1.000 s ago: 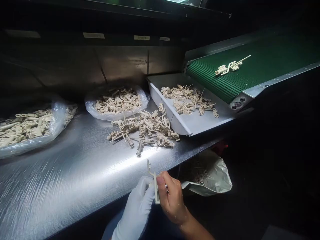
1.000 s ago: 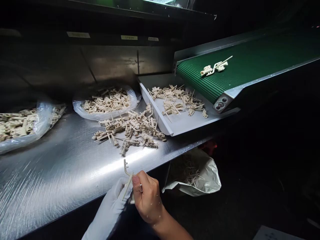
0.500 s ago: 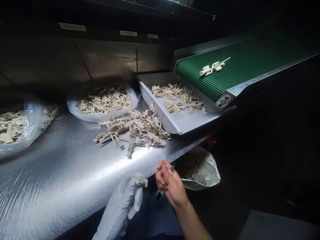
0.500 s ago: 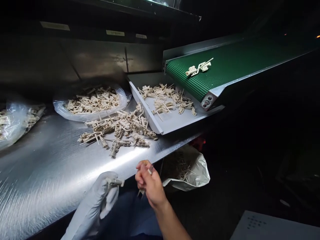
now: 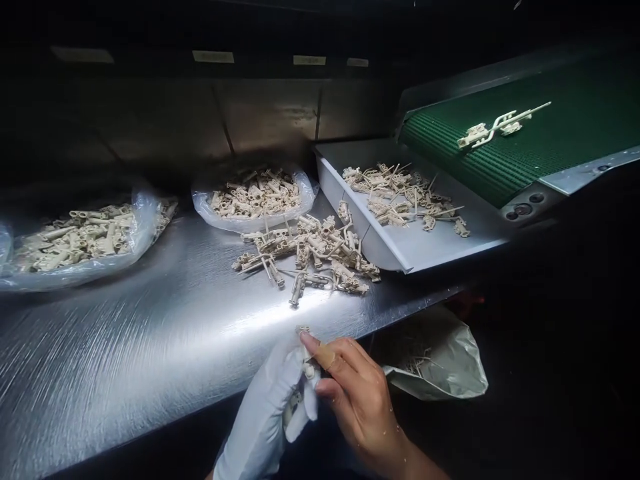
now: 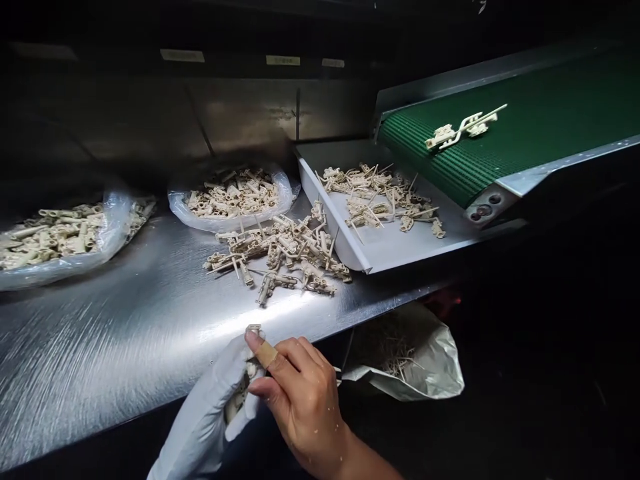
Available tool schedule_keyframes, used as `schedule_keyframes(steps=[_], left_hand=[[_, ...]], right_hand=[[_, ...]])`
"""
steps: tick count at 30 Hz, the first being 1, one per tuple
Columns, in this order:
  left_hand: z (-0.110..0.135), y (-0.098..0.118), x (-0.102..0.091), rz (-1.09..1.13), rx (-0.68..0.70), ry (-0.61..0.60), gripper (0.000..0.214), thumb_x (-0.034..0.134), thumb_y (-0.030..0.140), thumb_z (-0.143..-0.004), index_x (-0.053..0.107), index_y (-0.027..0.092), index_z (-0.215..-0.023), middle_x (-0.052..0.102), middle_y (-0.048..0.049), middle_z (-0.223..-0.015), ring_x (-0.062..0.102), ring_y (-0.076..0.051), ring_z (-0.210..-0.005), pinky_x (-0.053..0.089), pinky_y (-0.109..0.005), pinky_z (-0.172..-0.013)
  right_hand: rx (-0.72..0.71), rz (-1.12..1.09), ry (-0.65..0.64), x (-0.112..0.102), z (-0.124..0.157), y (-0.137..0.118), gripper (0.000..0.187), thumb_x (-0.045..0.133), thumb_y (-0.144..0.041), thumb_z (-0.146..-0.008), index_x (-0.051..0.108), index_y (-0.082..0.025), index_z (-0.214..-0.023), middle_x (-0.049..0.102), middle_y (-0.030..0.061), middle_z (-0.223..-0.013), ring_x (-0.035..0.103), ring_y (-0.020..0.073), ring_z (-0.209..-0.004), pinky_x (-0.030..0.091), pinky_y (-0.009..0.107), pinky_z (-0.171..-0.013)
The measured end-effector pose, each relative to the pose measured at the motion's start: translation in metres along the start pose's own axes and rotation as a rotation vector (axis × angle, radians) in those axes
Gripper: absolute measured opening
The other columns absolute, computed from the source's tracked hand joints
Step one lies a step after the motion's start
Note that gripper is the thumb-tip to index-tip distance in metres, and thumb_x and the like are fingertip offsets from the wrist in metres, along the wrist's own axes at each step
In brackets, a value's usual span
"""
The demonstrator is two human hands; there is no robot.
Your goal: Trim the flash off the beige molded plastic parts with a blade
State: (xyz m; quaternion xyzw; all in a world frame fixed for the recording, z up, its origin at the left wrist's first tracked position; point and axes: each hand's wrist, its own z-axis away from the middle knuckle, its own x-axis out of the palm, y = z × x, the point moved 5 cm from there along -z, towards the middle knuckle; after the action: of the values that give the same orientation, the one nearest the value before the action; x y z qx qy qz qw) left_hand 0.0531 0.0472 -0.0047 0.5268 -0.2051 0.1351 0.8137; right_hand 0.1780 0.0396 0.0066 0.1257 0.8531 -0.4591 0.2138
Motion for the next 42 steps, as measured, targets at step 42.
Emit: schedule_keyframes(steps=[42], left_hand=[[-0.001, -0.022, -0.018, -0.001, -0.167, 0.032, 0.044, 0.066, 0.063, -0.091, 0.065, 0.021, -0.079, 0.050, 0.0051, -0.056, 0.040, -0.008, -0.046, 0.033, -0.017, -0.040]], right_hand=[[-0.157, 0.162, 0.020, 0.011, 0.002, 0.006, 0.040, 0.047, -0.034, -0.112, 0.056, -0.022, -0.150, 0.059, 0.0005, -0.072, 0.053, 0.0163, -0.065, 0.042, 0.028, -0.058]])
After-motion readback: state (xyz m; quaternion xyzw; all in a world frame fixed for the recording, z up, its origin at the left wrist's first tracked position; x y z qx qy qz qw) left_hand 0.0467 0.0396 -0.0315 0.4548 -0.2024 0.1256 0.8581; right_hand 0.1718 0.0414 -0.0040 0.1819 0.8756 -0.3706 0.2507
